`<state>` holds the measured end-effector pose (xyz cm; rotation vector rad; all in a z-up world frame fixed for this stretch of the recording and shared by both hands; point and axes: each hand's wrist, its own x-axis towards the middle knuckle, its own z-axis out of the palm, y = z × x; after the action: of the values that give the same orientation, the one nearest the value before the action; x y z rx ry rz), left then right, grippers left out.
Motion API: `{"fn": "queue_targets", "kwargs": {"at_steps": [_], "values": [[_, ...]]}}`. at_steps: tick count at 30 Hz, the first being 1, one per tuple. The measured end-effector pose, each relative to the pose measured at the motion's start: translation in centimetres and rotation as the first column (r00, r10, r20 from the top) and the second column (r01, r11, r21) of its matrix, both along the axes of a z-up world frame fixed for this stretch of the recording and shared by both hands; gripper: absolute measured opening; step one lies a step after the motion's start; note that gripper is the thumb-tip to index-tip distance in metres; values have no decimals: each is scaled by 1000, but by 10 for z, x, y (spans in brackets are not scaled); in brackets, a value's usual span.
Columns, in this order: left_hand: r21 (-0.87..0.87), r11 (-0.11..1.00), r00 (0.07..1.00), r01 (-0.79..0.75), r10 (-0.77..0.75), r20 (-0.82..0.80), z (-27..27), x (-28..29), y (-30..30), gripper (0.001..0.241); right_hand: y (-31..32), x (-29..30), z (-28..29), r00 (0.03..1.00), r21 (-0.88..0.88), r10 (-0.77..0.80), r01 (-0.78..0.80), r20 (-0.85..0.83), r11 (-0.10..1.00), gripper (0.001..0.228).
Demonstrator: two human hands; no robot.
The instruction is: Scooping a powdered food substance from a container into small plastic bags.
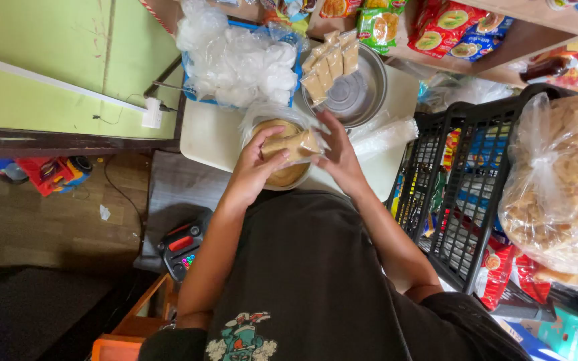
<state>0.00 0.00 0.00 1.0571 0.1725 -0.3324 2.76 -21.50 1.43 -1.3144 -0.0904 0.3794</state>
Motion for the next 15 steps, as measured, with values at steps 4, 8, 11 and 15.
{"fn": "queue_targets", "kwargs": {"at_steps": [4, 8, 11, 15], "values": [[97, 986, 986, 133, -141, 84, -5, 9, -2, 48, -12, 0, -8, 935, 289, 156, -61, -319, 955, 60], [137, 981, 985, 136, -149, 91, -14, 15, -10, 43, -16, -7, -28, 952, 44, 25, -12, -307, 999, 38], [169, 977, 989, 130, -140, 53, -32, 20, -16, 37, -20, -7, -38, 957, 5, -92, 97, -275, 995, 36], [236, 953, 981, 189, -196, 5, -39, 35, -29, 30, -29, 2, -37, 935, -19, -200, 203, -294, 979, 44]]}}
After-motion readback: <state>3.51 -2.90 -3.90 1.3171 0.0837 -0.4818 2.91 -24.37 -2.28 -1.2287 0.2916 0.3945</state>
